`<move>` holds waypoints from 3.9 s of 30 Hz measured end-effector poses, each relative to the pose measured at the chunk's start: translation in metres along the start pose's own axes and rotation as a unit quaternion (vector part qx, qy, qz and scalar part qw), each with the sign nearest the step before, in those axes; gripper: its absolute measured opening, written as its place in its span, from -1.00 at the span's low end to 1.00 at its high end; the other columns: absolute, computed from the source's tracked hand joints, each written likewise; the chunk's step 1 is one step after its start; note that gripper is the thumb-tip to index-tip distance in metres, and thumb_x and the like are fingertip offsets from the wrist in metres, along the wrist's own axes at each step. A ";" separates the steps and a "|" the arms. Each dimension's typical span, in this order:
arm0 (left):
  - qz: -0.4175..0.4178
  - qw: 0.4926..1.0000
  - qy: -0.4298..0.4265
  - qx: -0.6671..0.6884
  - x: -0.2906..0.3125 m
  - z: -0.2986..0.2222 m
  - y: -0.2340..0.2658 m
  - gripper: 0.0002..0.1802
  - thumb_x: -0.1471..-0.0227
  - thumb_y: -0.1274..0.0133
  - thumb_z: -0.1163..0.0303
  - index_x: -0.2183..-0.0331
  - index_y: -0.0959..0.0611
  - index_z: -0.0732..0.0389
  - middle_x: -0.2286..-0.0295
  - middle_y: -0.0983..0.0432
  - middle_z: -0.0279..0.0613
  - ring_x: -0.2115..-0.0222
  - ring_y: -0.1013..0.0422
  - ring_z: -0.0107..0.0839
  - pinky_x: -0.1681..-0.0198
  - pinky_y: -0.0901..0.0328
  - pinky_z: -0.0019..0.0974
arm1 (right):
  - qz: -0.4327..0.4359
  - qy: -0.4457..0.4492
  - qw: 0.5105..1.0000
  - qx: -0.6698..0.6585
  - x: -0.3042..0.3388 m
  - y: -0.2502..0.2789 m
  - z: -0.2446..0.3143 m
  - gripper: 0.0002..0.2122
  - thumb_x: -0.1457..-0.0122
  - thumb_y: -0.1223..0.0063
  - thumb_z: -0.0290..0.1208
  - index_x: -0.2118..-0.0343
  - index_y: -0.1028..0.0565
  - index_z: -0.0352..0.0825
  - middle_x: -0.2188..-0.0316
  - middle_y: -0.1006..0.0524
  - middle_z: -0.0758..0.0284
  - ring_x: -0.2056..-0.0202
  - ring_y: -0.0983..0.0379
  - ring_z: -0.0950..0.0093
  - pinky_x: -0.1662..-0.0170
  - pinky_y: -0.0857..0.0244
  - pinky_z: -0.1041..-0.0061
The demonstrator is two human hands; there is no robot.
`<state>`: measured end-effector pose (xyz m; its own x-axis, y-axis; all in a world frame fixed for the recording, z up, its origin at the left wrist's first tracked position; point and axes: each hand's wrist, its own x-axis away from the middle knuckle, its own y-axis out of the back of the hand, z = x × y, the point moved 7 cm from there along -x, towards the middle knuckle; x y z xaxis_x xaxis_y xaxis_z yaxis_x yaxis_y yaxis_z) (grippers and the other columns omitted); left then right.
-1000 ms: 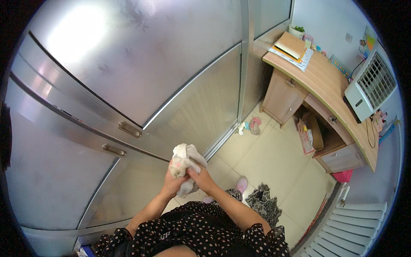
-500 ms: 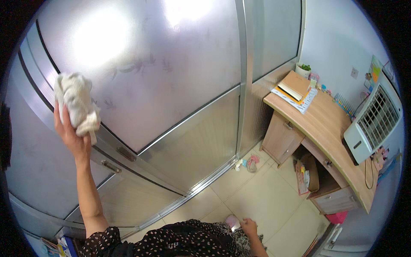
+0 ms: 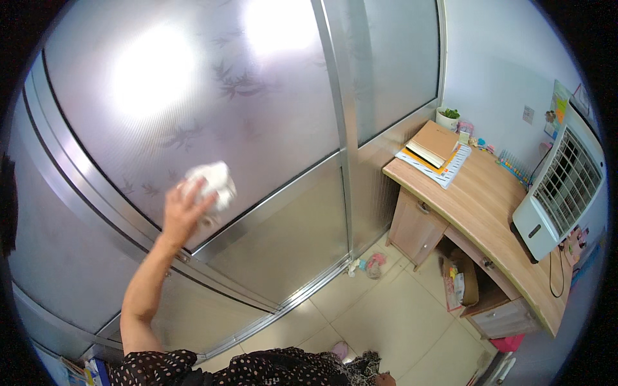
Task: The person wipes the sliding doors of a wardrobe with a white cloth, moving from the top to the bottom and across the panels. They then wipe the surface of a nearby wooden desk, cleaning around a small air cooler and other items. The person returns to the wardrobe to wipe the doors again.
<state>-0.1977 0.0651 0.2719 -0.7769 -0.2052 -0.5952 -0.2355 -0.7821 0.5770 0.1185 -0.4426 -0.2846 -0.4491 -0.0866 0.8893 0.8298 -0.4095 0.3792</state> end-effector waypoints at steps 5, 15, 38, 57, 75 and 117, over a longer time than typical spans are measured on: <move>-0.179 0.966 0.088 -0.162 -0.105 0.077 0.068 -0.43 0.11 -0.14 0.46 -0.01 -0.50 -0.16 -0.12 -0.19 -0.20 -0.11 -0.14 -0.06 -0.08 -0.14 -0.05 | 0.010 0.037 0.999 0.008 -0.004 0.010 -0.004 -0.78 -0.16 -0.02 -0.43 0.20 -0.47 -0.46 0.64 -0.39 0.29 0.67 -0.28 0.51 0.61 -0.18 0.39; 0.098 0.994 -0.057 -0.005 -0.057 -0.028 -0.076 -0.40 0.20 -0.10 0.50 0.04 -0.53 -0.19 -0.13 -0.20 -0.20 -0.07 -0.21 -0.07 -0.02 -0.18 0.00 | 0.077 0.087 0.988 -0.102 -0.067 -0.013 -0.029 -0.81 -0.12 -0.01 -0.47 0.25 -0.45 -0.46 0.70 -0.41 0.26 0.69 -0.35 0.52 0.65 -0.23 0.47; 0.221 0.969 -0.086 0.072 -0.119 -0.116 -0.197 -0.36 0.28 -0.15 0.52 0.06 -0.52 -0.17 -0.07 -0.26 -0.26 0.00 -0.23 -0.10 0.07 -0.21 -0.02 | 0.277 0.454 0.816 0.227 0.069 -0.123 0.169 -0.60 -0.09 0.01 -0.15 0.10 -0.50 -0.34 0.16 -0.53 0.14 0.16 -0.47 0.25 0.09 -0.33 0.36; 0.318 0.890 -0.178 0.274 -0.071 -0.213 -0.310 -0.46 0.35 -0.23 0.43 0.18 -0.61 -0.14 0.11 -0.40 -0.28 0.18 -0.33 -0.15 0.21 -0.27 -0.10 | 0.168 0.401 0.854 0.284 0.060 -0.177 0.234 -0.69 -0.09 0.19 -0.24 0.21 -0.49 -0.28 0.25 -0.52 0.04 0.16 -0.47 0.14 0.09 -0.31 0.23; 0.358 0.467 0.452 0.671 0.038 -0.309 -0.386 -0.37 0.18 -0.03 0.63 -0.03 -0.46 0.16 0.13 -0.49 -0.17 0.13 -0.41 -0.36 0.07 -0.30 -0.34 | -0.240 0.464 0.851 -0.053 0.010 0.194 0.370 -0.84 -0.05 -0.06 -0.49 0.27 -0.50 -0.30 0.40 -0.53 0.23 0.40 -0.46 0.44 0.31 -0.35 0.45; 0.200 0.841 0.304 0.401 -0.308 -0.470 -0.442 -0.27 0.28 -0.25 0.29 -0.04 -0.44 -0.12 0.00 -0.31 -0.11 -0.02 -0.21 -0.07 0.06 -0.18 0.09 | -0.490 0.486 0.696 0.199 -0.066 0.426 0.472 -0.88 0.03 -0.07 -0.36 0.51 -0.40 -0.26 0.50 -0.42 0.25 0.38 -0.36 0.21 0.30 -0.23 0.22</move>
<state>0.4206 0.1970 -0.0623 -0.5025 -0.8112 -0.2992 -0.5333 0.0184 0.8457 0.6574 -0.1827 -0.0607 -0.7155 -0.5955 -0.3654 -0.0939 -0.4364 0.8949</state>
